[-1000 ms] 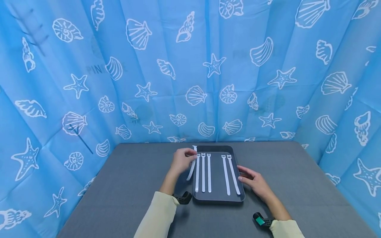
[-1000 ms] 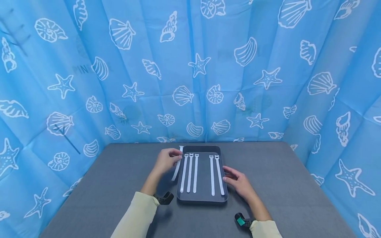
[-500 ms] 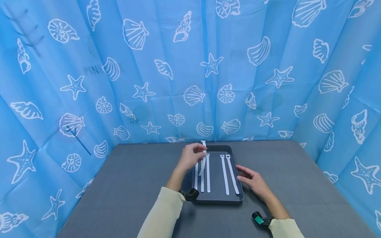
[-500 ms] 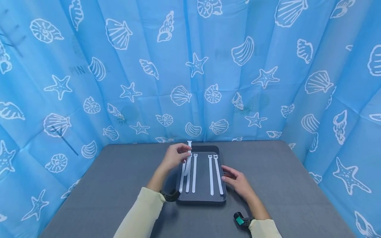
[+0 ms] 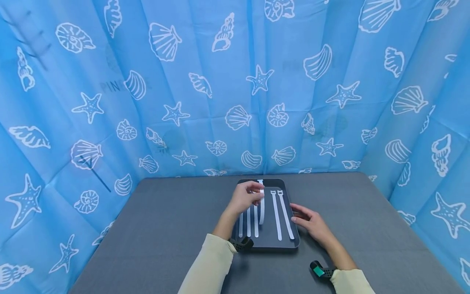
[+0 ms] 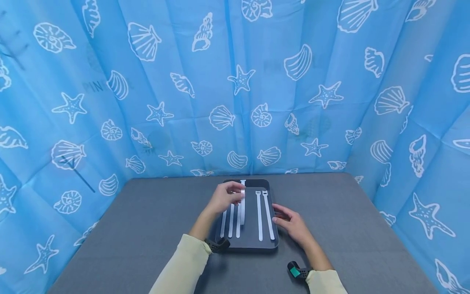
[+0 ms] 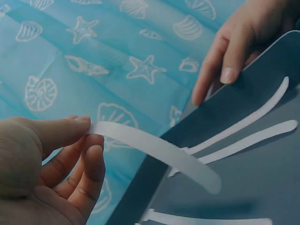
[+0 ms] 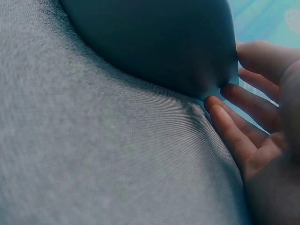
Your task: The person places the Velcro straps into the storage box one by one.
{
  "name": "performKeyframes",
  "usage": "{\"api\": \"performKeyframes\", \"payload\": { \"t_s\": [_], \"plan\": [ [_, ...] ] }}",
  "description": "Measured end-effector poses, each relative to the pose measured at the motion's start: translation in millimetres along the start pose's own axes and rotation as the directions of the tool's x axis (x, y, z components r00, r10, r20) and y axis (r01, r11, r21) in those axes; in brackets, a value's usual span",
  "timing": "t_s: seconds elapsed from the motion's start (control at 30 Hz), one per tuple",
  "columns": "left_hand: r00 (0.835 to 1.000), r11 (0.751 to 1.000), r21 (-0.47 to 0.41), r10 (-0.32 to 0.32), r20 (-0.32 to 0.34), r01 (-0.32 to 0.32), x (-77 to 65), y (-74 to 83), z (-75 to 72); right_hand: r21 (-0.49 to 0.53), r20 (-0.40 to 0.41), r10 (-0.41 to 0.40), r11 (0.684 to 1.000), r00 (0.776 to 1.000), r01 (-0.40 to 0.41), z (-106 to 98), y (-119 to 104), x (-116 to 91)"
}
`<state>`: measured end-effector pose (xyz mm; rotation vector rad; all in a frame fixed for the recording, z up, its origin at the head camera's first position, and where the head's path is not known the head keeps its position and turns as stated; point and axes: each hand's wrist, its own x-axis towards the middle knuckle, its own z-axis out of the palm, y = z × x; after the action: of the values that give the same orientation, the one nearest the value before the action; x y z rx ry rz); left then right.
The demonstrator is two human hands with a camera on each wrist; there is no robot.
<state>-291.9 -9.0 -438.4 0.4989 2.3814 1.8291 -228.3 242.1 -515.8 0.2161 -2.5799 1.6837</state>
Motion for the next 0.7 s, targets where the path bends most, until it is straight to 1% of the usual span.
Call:
{"api": "performKeyframes", "payload": {
  "t_s": [0.1, 0.27, 0.4, 0.57, 0.7],
  "plan": [
    [0.999, 0.999, 0.004, -0.035, 0.016, 0.035, -0.7, -6.2, 6.9, 0.002, 0.001, 0.002, 1.000, 1.000, -0.002, 0, -1, 0],
    [0.997, 0.997, 0.040, -0.066, 0.050, 0.064, -0.3, -17.9, 17.6, 0.009, 0.000, 0.011, 1.000, 1.000, -0.011, 0, -1, 0],
    [0.993, 0.995, 0.060, -0.086, 0.076, 0.082, 0.6, -23.8, 23.7, 0.013, 0.001, 0.012, 1.000, 1.000, -0.012, 0, 0, 1],
    [0.992, 0.991, 0.091, -0.100, 0.072, 0.093, 2.9, -28.1, 28.5, 0.020, 0.008, 0.012, 1.000, 1.000, -0.012, 0, 1, 2],
    [0.994, 0.987, 0.135, -0.094, 0.063, 0.085, 7.0, -31.9, 31.8, 0.021, 0.008, 0.014, 1.000, 1.000, -0.014, -1, 2, 1]
  ]
}}
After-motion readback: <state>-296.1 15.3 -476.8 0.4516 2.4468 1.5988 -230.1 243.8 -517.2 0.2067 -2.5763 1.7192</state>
